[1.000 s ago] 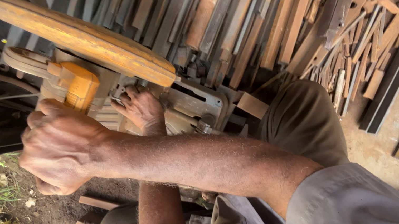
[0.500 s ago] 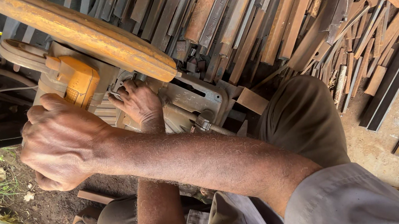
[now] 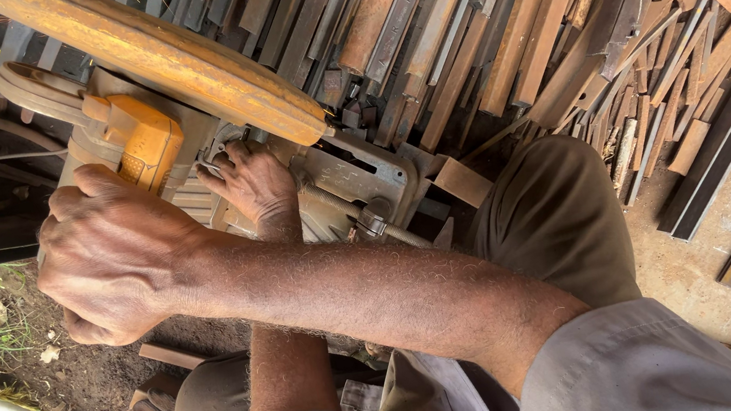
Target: The person picks up a small cylindrical metal piece and a curved metal strap from a work table, carries them to a grinding station, and secures the piece in a fixture. The person uses an angle grinder to grind the metal piece, producing sparks, then handles the ground piece.
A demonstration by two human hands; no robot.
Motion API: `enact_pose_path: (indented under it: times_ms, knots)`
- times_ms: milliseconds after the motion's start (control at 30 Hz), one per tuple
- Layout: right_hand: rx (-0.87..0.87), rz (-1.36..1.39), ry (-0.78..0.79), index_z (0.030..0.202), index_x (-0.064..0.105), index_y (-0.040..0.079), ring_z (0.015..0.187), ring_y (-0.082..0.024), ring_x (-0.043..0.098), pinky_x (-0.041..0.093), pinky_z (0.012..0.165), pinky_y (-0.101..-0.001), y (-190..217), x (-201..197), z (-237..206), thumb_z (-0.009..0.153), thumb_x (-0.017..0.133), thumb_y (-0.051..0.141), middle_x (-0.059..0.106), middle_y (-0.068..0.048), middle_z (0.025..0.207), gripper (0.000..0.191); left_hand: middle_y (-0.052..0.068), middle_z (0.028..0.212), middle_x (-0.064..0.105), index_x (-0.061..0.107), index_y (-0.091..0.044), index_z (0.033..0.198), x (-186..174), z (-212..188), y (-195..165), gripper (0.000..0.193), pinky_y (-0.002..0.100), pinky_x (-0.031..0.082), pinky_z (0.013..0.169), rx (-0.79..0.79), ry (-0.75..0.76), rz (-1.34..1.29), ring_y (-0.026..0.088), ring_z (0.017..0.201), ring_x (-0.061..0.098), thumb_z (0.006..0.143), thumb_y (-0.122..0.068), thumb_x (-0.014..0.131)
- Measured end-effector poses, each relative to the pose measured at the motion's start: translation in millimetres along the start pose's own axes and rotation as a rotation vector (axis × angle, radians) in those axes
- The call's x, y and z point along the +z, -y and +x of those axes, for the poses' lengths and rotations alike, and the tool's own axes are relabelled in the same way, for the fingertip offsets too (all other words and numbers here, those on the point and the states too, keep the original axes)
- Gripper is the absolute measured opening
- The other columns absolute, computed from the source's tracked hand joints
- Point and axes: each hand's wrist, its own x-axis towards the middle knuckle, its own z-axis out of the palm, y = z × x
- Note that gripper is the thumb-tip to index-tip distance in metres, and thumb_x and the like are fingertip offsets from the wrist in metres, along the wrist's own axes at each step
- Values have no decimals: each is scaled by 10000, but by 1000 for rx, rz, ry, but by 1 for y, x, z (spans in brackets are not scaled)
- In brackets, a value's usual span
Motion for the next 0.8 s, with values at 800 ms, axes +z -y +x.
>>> enact_pose_path:
  times_ms: [800]
  knots:
    - [15,47,-110,585,715,155,729,-215,585,421,735,-436,1,4,-6,626,713,458,645,-32,594,306,122,1151,682,754,-43,962,1,1,0,159,640,210,1161,10,-92,22,314,1143,609,873,-139,665]
